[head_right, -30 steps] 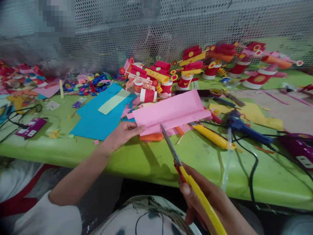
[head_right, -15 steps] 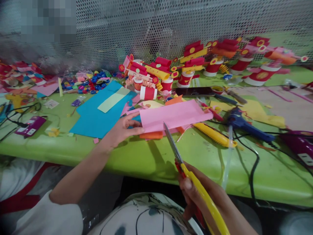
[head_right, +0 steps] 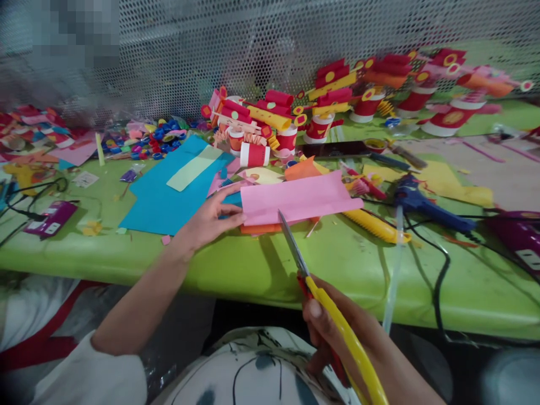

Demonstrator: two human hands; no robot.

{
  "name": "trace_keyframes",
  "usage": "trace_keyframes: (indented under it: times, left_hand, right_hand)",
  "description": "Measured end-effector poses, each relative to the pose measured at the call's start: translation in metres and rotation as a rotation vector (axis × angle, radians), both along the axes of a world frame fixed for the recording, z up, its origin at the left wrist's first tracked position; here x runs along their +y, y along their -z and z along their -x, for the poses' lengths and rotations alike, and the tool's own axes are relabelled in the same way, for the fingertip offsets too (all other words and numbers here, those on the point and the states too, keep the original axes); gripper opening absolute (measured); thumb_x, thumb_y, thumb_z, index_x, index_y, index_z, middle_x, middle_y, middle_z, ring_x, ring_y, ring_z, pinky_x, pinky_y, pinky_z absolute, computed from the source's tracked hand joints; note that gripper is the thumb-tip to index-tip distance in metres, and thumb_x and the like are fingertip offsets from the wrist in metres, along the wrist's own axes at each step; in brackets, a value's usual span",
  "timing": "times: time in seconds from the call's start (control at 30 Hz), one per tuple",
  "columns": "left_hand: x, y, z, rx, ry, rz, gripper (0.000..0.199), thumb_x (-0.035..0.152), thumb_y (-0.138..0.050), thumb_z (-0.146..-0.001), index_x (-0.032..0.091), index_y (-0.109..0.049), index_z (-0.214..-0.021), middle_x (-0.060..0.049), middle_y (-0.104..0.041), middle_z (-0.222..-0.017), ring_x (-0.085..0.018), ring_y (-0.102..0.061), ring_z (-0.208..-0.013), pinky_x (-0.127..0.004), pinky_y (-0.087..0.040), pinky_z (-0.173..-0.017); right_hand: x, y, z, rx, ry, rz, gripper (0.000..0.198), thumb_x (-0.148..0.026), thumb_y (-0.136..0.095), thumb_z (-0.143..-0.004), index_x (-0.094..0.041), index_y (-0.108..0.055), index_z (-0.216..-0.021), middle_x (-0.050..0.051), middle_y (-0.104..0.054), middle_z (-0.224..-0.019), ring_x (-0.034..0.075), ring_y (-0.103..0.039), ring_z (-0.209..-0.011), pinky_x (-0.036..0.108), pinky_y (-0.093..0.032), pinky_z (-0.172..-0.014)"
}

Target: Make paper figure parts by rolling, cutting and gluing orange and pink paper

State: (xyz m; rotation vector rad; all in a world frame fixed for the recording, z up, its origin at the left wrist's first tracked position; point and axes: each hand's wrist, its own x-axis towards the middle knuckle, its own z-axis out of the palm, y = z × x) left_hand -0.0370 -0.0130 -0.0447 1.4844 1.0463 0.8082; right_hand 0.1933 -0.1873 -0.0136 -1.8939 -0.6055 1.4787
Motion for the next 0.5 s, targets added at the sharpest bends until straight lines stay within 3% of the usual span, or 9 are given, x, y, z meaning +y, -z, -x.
trace_keyframes:
  times: [0.13,0.33,0.5]
  left_hand:
    - [0.001,0.003,-0.001,-0.034,0.004,-0.018,0.088,0.023,-0.079,-0.082,0.020,-0.037,-0.159,-0.005,-0.072,-0.094,-0.021,-0.068,-0.094,-0.038,-0.052,-0.088]
    - [0.002,0.005,-0.003,-0.030,-0.058,0.002,0.089,0.019,-0.081,-0.080,0.020,-0.038,-0.158,-0.006,-0.072,-0.096,-0.020,-0.069,-0.090,-0.038,-0.053,-0.088]
    - [0.002,0.005,-0.002,-0.031,-0.068,0.003,0.077,0.032,-0.076,-0.089,0.022,-0.041,-0.157,-0.007,-0.074,-0.096,-0.022,-0.070,-0.093,-0.038,-0.054,-0.085]
  right_hand:
    - [-0.002,0.005,0.004,-0.014,0.012,-0.003,0.070,-0.077,-0.079,-0.061,-0.030,-0.071,-0.112,0.004,-0.074,-0.083,0.025,-0.074,-0.070,0.024,-0.051,-0.042]
    - [-0.004,0.005,0.011,-0.055,0.071,-0.032,0.066,-0.074,-0.080,-0.061,-0.032,-0.070,-0.110,0.003,-0.073,-0.078,0.029,-0.076,-0.072,0.027,-0.056,-0.045]
    - [0.000,0.000,0.006,-0.086,-0.113,-0.038,0.058,-0.074,-0.071,-0.074,-0.025,-0.070,-0.105,0.001,-0.068,-0.069,0.019,-0.065,-0.051,0.025,-0.051,-0.040]
